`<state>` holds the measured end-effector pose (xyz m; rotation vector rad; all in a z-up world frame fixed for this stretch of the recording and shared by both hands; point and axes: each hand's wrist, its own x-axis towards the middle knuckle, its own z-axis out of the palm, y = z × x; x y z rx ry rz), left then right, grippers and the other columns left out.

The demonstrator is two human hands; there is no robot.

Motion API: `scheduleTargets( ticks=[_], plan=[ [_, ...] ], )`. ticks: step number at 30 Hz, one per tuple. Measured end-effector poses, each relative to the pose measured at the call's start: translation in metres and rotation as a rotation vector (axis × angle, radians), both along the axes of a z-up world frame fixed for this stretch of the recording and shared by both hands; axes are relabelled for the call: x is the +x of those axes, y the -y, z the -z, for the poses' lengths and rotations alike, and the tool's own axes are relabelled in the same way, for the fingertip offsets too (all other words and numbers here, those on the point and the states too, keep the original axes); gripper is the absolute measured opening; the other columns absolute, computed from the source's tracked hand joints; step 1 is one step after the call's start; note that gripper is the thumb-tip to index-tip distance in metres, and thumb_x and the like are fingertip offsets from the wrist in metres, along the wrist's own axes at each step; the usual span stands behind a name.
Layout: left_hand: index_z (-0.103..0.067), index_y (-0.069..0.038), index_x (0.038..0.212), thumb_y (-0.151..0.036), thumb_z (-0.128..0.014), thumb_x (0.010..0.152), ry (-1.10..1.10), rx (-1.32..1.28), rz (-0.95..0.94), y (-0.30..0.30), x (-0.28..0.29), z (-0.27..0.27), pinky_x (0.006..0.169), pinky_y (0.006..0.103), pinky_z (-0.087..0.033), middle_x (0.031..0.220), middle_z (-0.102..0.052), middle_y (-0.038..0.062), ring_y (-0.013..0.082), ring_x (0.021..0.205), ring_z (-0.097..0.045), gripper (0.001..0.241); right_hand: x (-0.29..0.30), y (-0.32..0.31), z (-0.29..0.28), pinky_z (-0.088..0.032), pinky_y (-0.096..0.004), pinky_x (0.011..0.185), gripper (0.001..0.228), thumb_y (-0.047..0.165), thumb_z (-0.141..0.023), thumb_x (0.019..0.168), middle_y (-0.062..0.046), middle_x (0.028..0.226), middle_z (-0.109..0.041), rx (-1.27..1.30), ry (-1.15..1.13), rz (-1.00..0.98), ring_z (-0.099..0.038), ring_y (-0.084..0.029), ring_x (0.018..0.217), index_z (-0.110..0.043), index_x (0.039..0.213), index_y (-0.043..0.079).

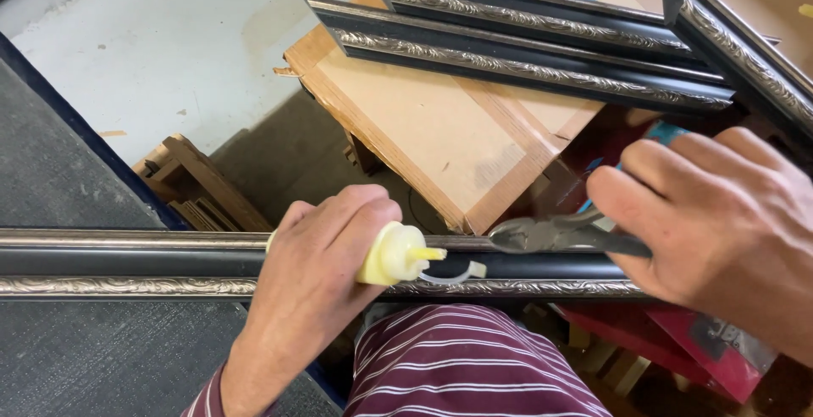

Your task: The person applies glue from a yellow bottle to the inner groove of a black and silver picture frame using pliers, a pencil, and a pink pen to guide the application. The person then places the frame on a workbench.

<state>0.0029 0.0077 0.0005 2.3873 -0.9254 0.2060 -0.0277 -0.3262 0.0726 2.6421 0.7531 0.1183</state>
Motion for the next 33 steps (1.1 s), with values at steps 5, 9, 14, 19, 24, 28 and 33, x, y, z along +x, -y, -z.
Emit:
scheduleTargets(
  ticks=[5, 9, 14, 19, 24, 28, 33],
  plan=[
    [-0.058, -0.012, 0.11, -0.017, -0.078, 0.087, -0.044, -0.123, 0.103, 0.006, -0.001, -0.003, 0.068, 0.0345, -0.033, 0.118, -0.064, 0.005, 0.0197, 0.094, -0.064, 0.031, -0.005, -0.021, -0.007, -0.05, -0.038, 0.066, 0.03, 0.045, -0.076, 0.075, 0.003, 0.08, -0.056, -0.005, -0.013, 0.02, -0.057, -0.02, 0.071, -0.06, 0.092, 0.025],
    [-0.058, -0.011, 0.111, -0.024, -0.071, 0.095, -0.107, -0.18, 0.156, 0.009, -0.003, -0.008, 0.071, 0.0342, -0.032, 0.118, -0.061, 0.006, 0.0196, 0.097, -0.061, 0.024, -0.009, -0.034, -0.015, -0.044, -0.039, 0.069, 0.046, 0.066, -0.062, 0.1, 0.001, 0.078, -0.052, 0.081, 0.145, -0.106, -0.053, -0.024, 0.071, -0.061, 0.089, 0.022],
    [-0.057, -0.011, 0.112, -0.021, -0.073, 0.094, -0.087, -0.172, 0.154, 0.009, -0.005, -0.009, 0.071, 0.0343, -0.033, 0.118, -0.061, 0.006, 0.0196, 0.098, -0.062, 0.026, -0.012, -0.032, -0.015, -0.046, -0.039, 0.07, 0.048, 0.07, -0.064, 0.097, 0.0, 0.085, -0.056, 0.069, 0.166, -0.12, -0.055, -0.024, 0.075, -0.063, 0.095, 0.022],
    [-0.058, -0.011, 0.108, -0.016, -0.074, 0.091, -0.046, -0.122, 0.111, 0.011, -0.008, -0.015, 0.07, 0.0342, -0.031, 0.113, -0.061, 0.005, 0.0184, 0.093, -0.06, 0.024, -0.017, -0.038, -0.018, -0.048, -0.039, 0.072, 0.054, 0.079, -0.062, 0.095, 0.0, 0.086, -0.055, 0.015, 0.19, -0.076, -0.055, -0.023, 0.073, -0.063, 0.099, 0.025],
    [-0.058, -0.013, 0.111, -0.011, -0.082, 0.081, 0.088, 0.04, 0.004, 0.012, -0.009, -0.016, 0.066, 0.0358, -0.031, 0.118, -0.061, 0.004, 0.02, 0.086, -0.063, 0.039, -0.02, -0.043, -0.021, -0.043, -0.038, 0.07, 0.043, 0.066, -0.058, 0.108, 0.0, 0.082, -0.046, -0.095, 0.267, 0.004, -0.05, -0.023, 0.068, -0.058, 0.09, 0.027],
    [-0.056, -0.013, 0.116, -0.007, -0.081, 0.075, 0.12, 0.122, 0.007, 0.01, -0.008, -0.014, 0.067, 0.0369, -0.031, 0.122, -0.058, 0.004, 0.0214, 0.09, -0.063, 0.049, -0.016, -0.046, -0.025, -0.043, -0.038, 0.071, 0.025, 0.044, -0.061, 0.103, 0.001, 0.082, -0.046, -0.189, 0.27, -0.011, -0.051, -0.023, 0.07, -0.052, 0.086, 0.029],
    [-0.059, -0.012, 0.115, -0.013, -0.086, 0.075, 0.106, 0.096, -0.007, 0.01, -0.007, -0.012, 0.067, 0.0373, -0.033, 0.122, -0.061, 0.005, 0.022, 0.098, -0.066, 0.048, -0.013, -0.049, -0.027, -0.049, -0.038, 0.072, 0.017, 0.039, -0.06, 0.096, 0.003, 0.08, -0.046, -0.192, 0.225, -0.005, -0.051, -0.022, 0.069, -0.053, 0.084, 0.03]
  ],
)
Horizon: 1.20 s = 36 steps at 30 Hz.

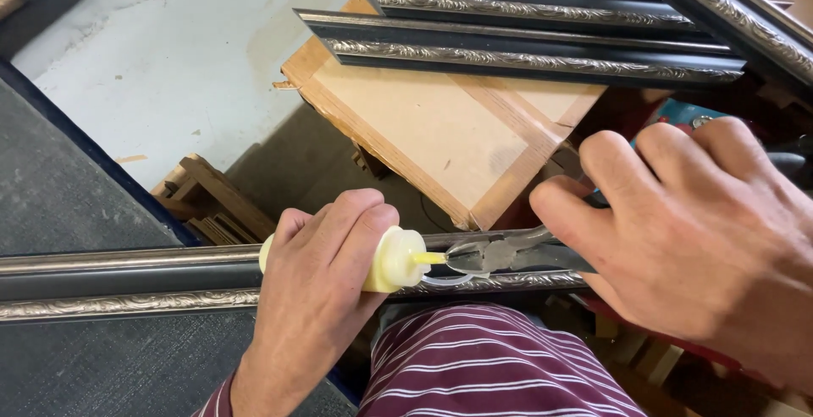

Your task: The person applies glue from a yellow bottle to the inner groove of a black and silver picture frame using pliers, a pencil, and a pink pen to guide the application. The person then places the frame on a workbench.

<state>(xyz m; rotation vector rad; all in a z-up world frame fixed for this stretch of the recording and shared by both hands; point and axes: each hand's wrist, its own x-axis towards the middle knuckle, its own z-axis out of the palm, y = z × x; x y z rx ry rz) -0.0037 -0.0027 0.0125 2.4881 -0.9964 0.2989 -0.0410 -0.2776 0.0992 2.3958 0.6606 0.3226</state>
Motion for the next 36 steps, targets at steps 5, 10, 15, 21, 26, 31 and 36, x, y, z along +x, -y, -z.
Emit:
scheduleTargets(
  ticks=[5, 10, 15, 21, 26, 31, 36],
  plan=[
    [-0.058, -0.013, 0.114, -0.009, -0.084, 0.069, 0.009, 0.04, -0.005, 0.001, 0.0, -0.002, 0.066, 0.037, -0.032, 0.121, -0.059, 0.003, 0.0209, 0.092, -0.064, 0.052, 0.001, -0.001, 0.0, -0.047, -0.038, 0.069, 0.021, 0.026, -0.061, 0.099, 0.003, 0.077, -0.045, -0.016, 0.011, -0.012, -0.048, -0.022, 0.066, -0.052, 0.081, 0.029],
    [-0.057, -0.013, 0.113, -0.011, -0.084, 0.072, -0.007, 0.033, -0.008, 0.003, 0.001, -0.003, 0.067, 0.0367, -0.033, 0.12, -0.059, 0.004, 0.0205, 0.095, -0.064, 0.049, 0.003, 0.001, 0.0, -0.047, -0.037, 0.068, 0.025, 0.015, -0.062, 0.101, 0.003, 0.075, -0.044, -0.002, -0.025, -0.006, -0.047, -0.021, 0.065, -0.053, 0.081, 0.028],
    [-0.057, -0.013, 0.113, -0.013, -0.087, 0.073, -0.012, 0.038, -0.009, 0.004, 0.003, -0.003, 0.066, 0.0364, -0.034, 0.121, -0.058, 0.004, 0.0203, 0.096, -0.065, 0.05, 0.007, 0.006, 0.005, -0.057, -0.035, 0.068, 0.009, 0.03, -0.062, 0.098, 0.006, 0.076, -0.053, 0.012, -0.141, 0.06, -0.061, -0.018, 0.062, -0.057, 0.09, 0.032],
    [-0.057, -0.013, 0.112, -0.021, -0.083, 0.083, -0.055, -0.036, -0.015, 0.002, 0.005, 0.005, 0.064, 0.0362, -0.034, 0.12, -0.061, 0.004, 0.0203, 0.098, -0.062, 0.04, 0.011, 0.009, 0.002, -0.057, -0.034, 0.059, 0.013, 0.023, -0.062, 0.1, 0.004, 0.073, -0.054, 0.035, -0.182, 0.014, -0.063, -0.017, 0.057, -0.056, 0.089, 0.029],
    [-0.058, -0.012, 0.111, -0.017, -0.083, 0.079, -0.16, -0.15, -0.036, 0.009, 0.002, 0.007, 0.066, 0.0349, -0.038, 0.117, -0.061, 0.005, 0.0187, 0.099, -0.062, 0.041, 0.012, 0.011, 0.002, -0.057, -0.034, 0.059, 0.021, 0.013, -0.061, 0.096, 0.003, 0.069, -0.051, 0.125, -0.16, -0.02, -0.059, -0.017, 0.054, -0.053, 0.081, 0.026],
    [-0.059, -0.014, 0.11, -0.006, -0.082, 0.062, -0.382, -0.306, -0.115, 0.019, -0.005, 0.005, 0.073, 0.0359, -0.05, 0.119, -0.06, 0.003, 0.0213, 0.096, -0.064, 0.053, 0.012, 0.009, 0.007, -0.058, -0.034, 0.06, 0.02, 0.013, -0.065, 0.092, 0.002, 0.068, -0.052, 0.237, -0.132, -0.013, -0.061, -0.019, 0.055, -0.055, 0.08, 0.025],
    [-0.06, -0.013, 0.108, -0.003, -0.078, 0.062, -0.46, -0.464, -0.144, 0.025, -0.009, 0.005, 0.073, 0.0332, -0.053, 0.115, -0.062, 0.004, 0.0206, 0.1, -0.065, 0.05, 0.013, 0.017, 0.019, -0.065, -0.034, 0.075, 0.05, 0.055, -0.084, 0.068, 0.007, 0.081, -0.063, 0.272, -0.212, 0.087, -0.068, -0.013, 0.069, -0.057, 0.098, 0.026]
  ],
)
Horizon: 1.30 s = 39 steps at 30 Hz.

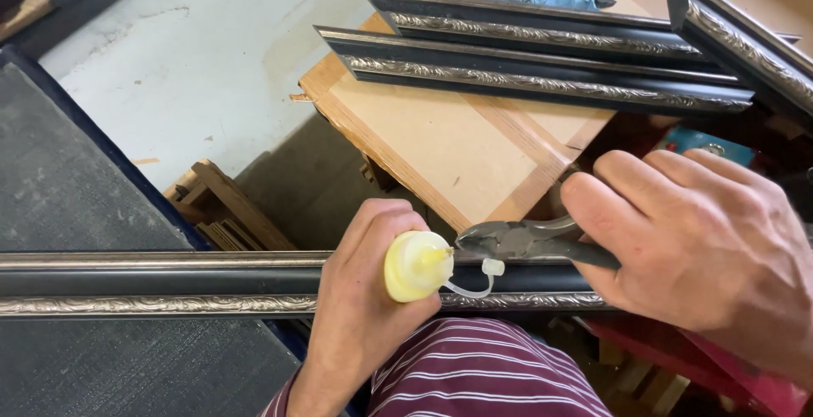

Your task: The person applies glue from a yellow bottle to the inner groove of a black and silver picture frame using pliers, a pencil, and a pink pen to guide the application. The person then places the frame on a workbench.

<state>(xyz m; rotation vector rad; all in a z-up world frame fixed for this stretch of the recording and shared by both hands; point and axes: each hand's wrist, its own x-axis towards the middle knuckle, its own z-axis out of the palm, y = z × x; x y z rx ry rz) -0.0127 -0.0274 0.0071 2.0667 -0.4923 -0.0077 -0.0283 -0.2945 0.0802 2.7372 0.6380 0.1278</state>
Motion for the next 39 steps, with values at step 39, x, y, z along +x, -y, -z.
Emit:
scheduleTargets(
  ticks=[39],
  plan=[
    [-0.057, -0.012, 0.107, -0.011, -0.079, 0.079, 0.217, 0.271, 0.204, -0.013, 0.008, -0.008, 0.059, 0.035, -0.039, 0.111, -0.059, 0.003, 0.0181, 0.085, -0.06, 0.036, -0.013, 0.002, -0.003, -0.052, -0.04, 0.073, 0.029, 0.053, -0.066, 0.076, 0.004, 0.086, -0.051, -0.268, -0.011, 0.021, -0.056, -0.021, 0.077, -0.053, 0.091, 0.032]
  ],
)
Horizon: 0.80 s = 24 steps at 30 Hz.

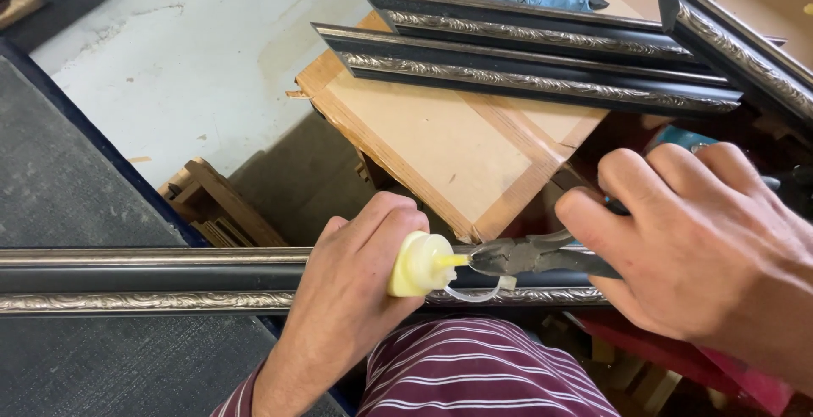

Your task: The person applies glue from a yellow bottle to the inner groove of a black and silver picture frame using pliers, a pencil, and a pink pen to guide the application. The person then places the frame on a workbench.

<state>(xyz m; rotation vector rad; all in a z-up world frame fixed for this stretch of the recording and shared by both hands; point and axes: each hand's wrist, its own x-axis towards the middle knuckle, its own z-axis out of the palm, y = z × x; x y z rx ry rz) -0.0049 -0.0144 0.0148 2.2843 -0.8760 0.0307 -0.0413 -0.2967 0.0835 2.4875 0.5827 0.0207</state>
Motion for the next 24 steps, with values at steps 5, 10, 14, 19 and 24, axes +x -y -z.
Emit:
scheduleTargets(
  ticks=[5, 10, 14, 19, 24],
  plan=[
    [-0.056, -0.013, 0.109, -0.013, -0.084, 0.074, -0.002, 0.065, -0.011, -0.0011, 0.0028, -0.0034, 0.062, 0.0382, -0.04, 0.115, -0.059, 0.003, 0.021, 0.091, -0.061, 0.045, -0.0006, -0.007, -0.0066, -0.053, -0.04, 0.07, 0.019, 0.044, -0.063, 0.08, 0.003, 0.085, -0.05, 0.013, 0.032, -0.022, -0.058, -0.021, 0.067, -0.052, 0.09, 0.031],
    [-0.057, -0.013, 0.109, -0.015, -0.09, 0.07, 0.018, 0.167, 0.005, -0.0007, 0.0036, -0.0036, 0.063, 0.0412, -0.044, 0.116, -0.059, 0.002, 0.0218, 0.092, -0.062, 0.051, -0.0046, -0.0037, -0.0049, -0.051, -0.038, 0.061, 0.01, 0.03, -0.058, 0.086, 0.001, 0.082, -0.048, 0.01, -0.032, -0.108, -0.056, -0.019, 0.062, -0.052, 0.093, 0.026],
    [-0.056, -0.012, 0.109, -0.012, -0.09, 0.067, 0.049, 0.179, 0.021, 0.0006, 0.0024, -0.0056, 0.062, 0.0403, -0.042, 0.116, -0.058, 0.004, 0.0223, 0.09, -0.061, 0.053, -0.0065, -0.0036, -0.0069, -0.046, -0.038, 0.065, 0.009, 0.02, -0.057, 0.091, 0.0, 0.079, -0.048, -0.031, -0.003, -0.166, -0.053, -0.019, 0.061, -0.051, 0.086, 0.024],
    [-0.058, -0.012, 0.111, -0.015, -0.092, 0.067, 0.06, 0.171, 0.025, 0.0011, 0.0038, -0.0074, 0.066, 0.0403, -0.044, 0.119, -0.059, 0.005, 0.0223, 0.097, -0.062, 0.056, -0.0037, -0.0007, -0.0016, -0.052, -0.04, 0.057, 0.012, 0.033, -0.059, 0.09, 0.001, 0.079, -0.048, -0.01, -0.148, -0.073, -0.059, -0.019, 0.056, -0.05, 0.091, 0.026],
    [-0.057, -0.012, 0.111, -0.014, -0.091, 0.067, 0.109, 0.188, 0.026, 0.0026, 0.0067, -0.0113, 0.065, 0.0392, -0.041, 0.117, -0.057, 0.003, 0.0216, 0.094, -0.061, 0.056, -0.0036, -0.0018, -0.0028, -0.056, -0.042, 0.064, 0.012, 0.03, -0.061, 0.087, 0.002, 0.079, -0.051, -0.035, -0.156, -0.012, -0.064, -0.022, 0.059, -0.049, 0.09, 0.028]
  ],
)
